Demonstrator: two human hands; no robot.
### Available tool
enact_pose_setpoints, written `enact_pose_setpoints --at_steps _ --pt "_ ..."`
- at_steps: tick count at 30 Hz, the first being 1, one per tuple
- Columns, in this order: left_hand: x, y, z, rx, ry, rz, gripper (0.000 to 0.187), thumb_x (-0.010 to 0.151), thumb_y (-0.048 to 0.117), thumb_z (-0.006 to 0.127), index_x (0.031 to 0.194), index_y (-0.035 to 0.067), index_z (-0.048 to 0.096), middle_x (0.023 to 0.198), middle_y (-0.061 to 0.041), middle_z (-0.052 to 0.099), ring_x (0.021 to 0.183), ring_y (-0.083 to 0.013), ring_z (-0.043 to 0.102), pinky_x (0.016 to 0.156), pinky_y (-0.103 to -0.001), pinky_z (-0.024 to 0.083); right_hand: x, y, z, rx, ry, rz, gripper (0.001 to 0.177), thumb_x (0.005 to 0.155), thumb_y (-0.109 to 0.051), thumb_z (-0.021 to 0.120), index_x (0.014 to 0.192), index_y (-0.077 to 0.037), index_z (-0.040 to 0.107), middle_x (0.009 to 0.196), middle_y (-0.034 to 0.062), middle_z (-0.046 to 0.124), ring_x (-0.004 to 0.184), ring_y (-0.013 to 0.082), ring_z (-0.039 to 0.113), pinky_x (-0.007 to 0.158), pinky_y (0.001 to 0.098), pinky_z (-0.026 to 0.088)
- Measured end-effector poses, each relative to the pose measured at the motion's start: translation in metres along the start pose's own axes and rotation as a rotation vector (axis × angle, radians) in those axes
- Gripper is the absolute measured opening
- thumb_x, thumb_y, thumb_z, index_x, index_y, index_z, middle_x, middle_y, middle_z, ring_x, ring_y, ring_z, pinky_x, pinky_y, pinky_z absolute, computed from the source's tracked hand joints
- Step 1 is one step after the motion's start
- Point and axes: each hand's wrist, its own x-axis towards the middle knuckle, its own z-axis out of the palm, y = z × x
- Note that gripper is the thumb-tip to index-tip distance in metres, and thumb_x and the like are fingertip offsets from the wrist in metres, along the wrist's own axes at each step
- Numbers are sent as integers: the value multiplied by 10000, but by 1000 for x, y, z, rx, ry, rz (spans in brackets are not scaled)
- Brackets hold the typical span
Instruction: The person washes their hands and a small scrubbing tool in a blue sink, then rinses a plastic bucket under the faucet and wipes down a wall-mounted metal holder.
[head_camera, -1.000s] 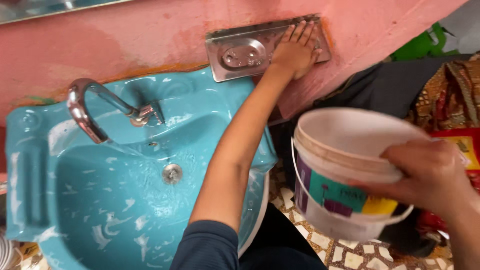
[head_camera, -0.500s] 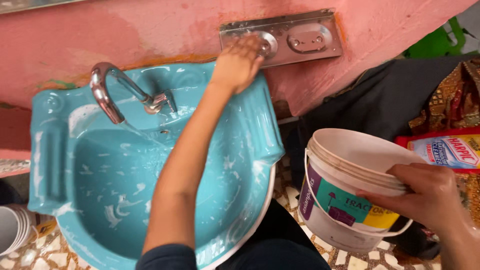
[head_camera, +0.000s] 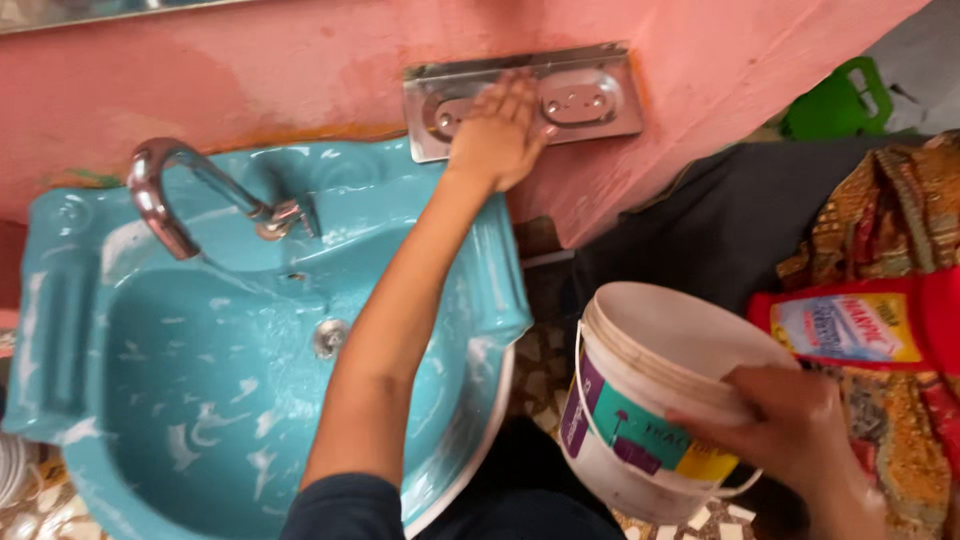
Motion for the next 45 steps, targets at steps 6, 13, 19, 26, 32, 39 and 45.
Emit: enact_pose_setpoints --at_steps 6,13,19,26,32,39,45 --pt "55 40 31 61 -178 70 685 1090 470 237 1603 19 294 1709 -127 194 1590 -272 166 1289 -462 129 -25 5 2 125 183 -19 396 564 -348 900 640 -19 693 517 81 624 410 200 610 420 366 461" --pt "67 102 60 -4 42 -54 598 1036 420 331 1468 22 443 1574 -160 386 1447 -337 352 1178 -481 270 -22 -15 1 173 131 -123 419 546 -352 924 551 -33 651 486 88 609 399 209 611 398 371 443" --pt "-10 85 14 -283 185 206 435 1007 359 480 1252 54 671 1221 -192 689 1098 -389 646 941 -522 505 -15 -34 -6 144 177 -337 489 511 -323 941 497 -53 534 470 105 500 435 283 533 433 407 405" --pt "-211 -67 13 -742 325 -651 552 1032 454 525 725 59 760 702 -138 762 624 -242 742 642 -399 576 -9 -27 8 147 200 -411 502 545 -332 954 527 -33 550 490 111 489 444 270 517 458 417 408" --pt "-301 -208 -26 -1524 508 -1201 414 1063 416 493 856 90 643 842 -74 745 731 -171 712 660 -336 628 4 -14 15 139 147 -448 428 550 -375 921 622 -79 621 547 104 525 499 264 546 501 414 436" --pt "-300 -235 -43 -2018 621 -1021 246 998 96 431 996 46 672 1081 -129 741 915 -215 729 784 -300 601 15 -46 -2 -2 52 -649 398 543 -463 864 755 -169 698 649 93 596 604 275 601 568 413 478" --pt "-364 -210 -71 -1764 455 -689 132 962 -16 652 1090 -3 682 1089 -55 694 913 -134 629 816 -265 520 52 -128 -27 -217 -27 -1166 444 538 -538 815 870 -247 765 736 83 656 694 284 649 625 413 514"
